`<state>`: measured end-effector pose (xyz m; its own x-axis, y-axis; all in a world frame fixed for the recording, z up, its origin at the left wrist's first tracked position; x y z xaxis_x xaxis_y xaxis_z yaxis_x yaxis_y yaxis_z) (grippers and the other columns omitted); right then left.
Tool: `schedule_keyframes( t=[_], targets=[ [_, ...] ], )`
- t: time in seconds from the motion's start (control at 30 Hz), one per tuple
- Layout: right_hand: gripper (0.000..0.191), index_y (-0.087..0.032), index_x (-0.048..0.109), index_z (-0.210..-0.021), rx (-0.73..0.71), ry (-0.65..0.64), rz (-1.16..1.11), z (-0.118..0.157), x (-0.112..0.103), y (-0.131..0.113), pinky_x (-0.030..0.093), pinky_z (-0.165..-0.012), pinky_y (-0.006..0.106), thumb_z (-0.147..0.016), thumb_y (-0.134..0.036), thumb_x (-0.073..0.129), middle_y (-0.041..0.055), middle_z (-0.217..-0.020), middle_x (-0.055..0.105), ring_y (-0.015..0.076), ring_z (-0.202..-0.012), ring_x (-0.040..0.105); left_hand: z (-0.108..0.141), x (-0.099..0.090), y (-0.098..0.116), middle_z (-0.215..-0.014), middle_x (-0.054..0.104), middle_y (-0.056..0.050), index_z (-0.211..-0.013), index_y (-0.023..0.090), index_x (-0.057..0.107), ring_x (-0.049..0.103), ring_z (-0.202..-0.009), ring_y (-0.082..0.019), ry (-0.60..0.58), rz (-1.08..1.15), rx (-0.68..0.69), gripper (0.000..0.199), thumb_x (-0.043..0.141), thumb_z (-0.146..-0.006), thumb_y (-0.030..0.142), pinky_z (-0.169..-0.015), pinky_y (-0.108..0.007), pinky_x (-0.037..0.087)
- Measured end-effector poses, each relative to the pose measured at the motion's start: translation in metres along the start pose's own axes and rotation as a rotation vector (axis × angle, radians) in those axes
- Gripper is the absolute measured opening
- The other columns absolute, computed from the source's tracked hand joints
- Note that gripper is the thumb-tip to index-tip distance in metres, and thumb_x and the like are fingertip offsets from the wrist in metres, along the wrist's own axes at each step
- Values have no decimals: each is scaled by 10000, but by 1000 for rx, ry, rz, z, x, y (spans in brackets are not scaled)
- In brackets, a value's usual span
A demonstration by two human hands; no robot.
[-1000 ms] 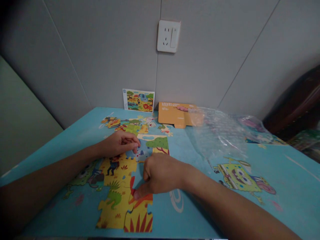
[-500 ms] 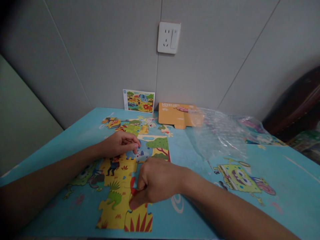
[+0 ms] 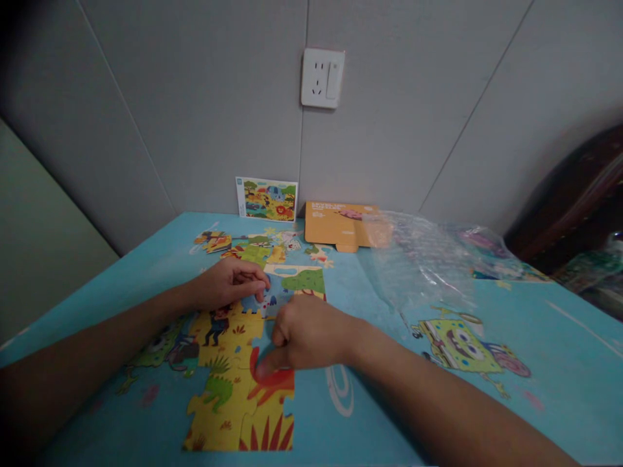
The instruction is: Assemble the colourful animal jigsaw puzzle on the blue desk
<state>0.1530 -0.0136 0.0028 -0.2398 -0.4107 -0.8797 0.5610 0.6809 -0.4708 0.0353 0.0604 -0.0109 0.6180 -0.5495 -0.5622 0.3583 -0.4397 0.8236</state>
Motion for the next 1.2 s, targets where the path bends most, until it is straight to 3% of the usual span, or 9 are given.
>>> schedule_keyframes(
  t=[0.07, 0.17, 0.23, 0.33, 0.5, 0.6, 0.73, 0.97, 1.2],
  targets=[
    [405, -154, 592, -495, 124, 177, 99, 0, -19, 24, 206, -490, 247, -830, -378, 636, -52, -443, 422, 62, -440, 255, 0, 0, -1, -759, 729, -51, -832, 131, 658, 658, -667, -134, 5, 5, -12, 227, 558, -840, 335, -625, -211, 496],
    [355, -157, 692, -654, 483, 546, 238, 15, -55, 78, 264, -521, 248, -868, -405, 559, 12, -565, 578, 97, -493, 423, 0, -1, 0, -747, 727, -44, -821, 137, 657, 651, -650, -128, 15, -3, -23, 219, 559, -837, 332, -600, -203, 486],
    [278, -171, 734, -883, 579, 625, 277, 21, -66, 108, 333, -593, 241, -856, -399, 578, 58, -804, 668, 133, -637, 546, 0, -1, 0, -740, 727, -40, -809, 140, 654, 650, -646, -126, 16, -7, -25, 216, 554, -839, 329, -596, -202, 483],
    [408, -198, 698, -1096, 659, 576, 339, 22, -65, 136, 380, -675, 257, -833, -492, 591, 101, -954, 657, 180, -762, 598, 0, 0, 1, -742, 731, -37, -800, 143, 655, 650, -648, -124, 19, -22, -29, 215, 549, -841, 325, -593, -200, 479],
    [324, -217, 716, -1061, 649, 521, 329, 15, -58, 142, 390, -652, 255, -872, -423, 552, 81, -891, 676, 187, -751, 610, 0, -5, -1, -708, 720, -16, -777, 157, 661, 607, -565, -107, 99, -109, 9, 243, 522, -854, 340, -529, -201, 440],
    [268, -202, 726, -1021, 655, 523, 320, 14, -59, 141, 395, -652, 254, -869, -347, 561, 79, -881, 695, 192, -760, 618, 1, -27, -8, -708, 708, -15, -806, 170, 678, 606, -588, -133, 363, -274, -24, 237, 525, -842, 347, -574, -241, 459],
    [238, -184, 729, -973, 664, 528, 331, 12, -59, 139, 405, -692, 255, -877, -304, 547, 93, -954, 711, 202, -829, 630, 5, -56, -14, -931, 703, -49, -890, 195, 719, 604, -890, -224, 661, -633, -72, 213, 592, -769, 315, -885, -371, 436],
    [269, -163, 709, -925, 825, 550, 320, 22, -62, 143, 395, -631, 274, -836, -392, 598, 111, -884, 708, 218, -777, 635, 2, -55, -34, -1198, 590, -77, -1131, 258, 671, 468, -1137, -315, 554, -737, -257, 495, 630, -710, 514, -1003, -481, 330],
    [193, -157, 681, -871, 796, 496, 276, 20, -60, 147, 376, -592, 250, -805, -333, 634, 95, -862, 704, 190, -743, 628, 1, -53, -35, -1265, 591, -46, -1142, 266, 662, 459, -1164, -316, 516, -699, -257, 479, 623, -725, 499, -1020, -492, 307]
  ],
)
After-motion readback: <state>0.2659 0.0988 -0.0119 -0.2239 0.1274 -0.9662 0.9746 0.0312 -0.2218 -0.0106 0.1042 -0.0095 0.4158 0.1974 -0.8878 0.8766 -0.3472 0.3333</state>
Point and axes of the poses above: each hand's wrist, its own z-axis away from the middle knuckle, its own x-axis out of the palm, y = z × x, the point moved 6 cm from there along -z, towards the middle knuckle
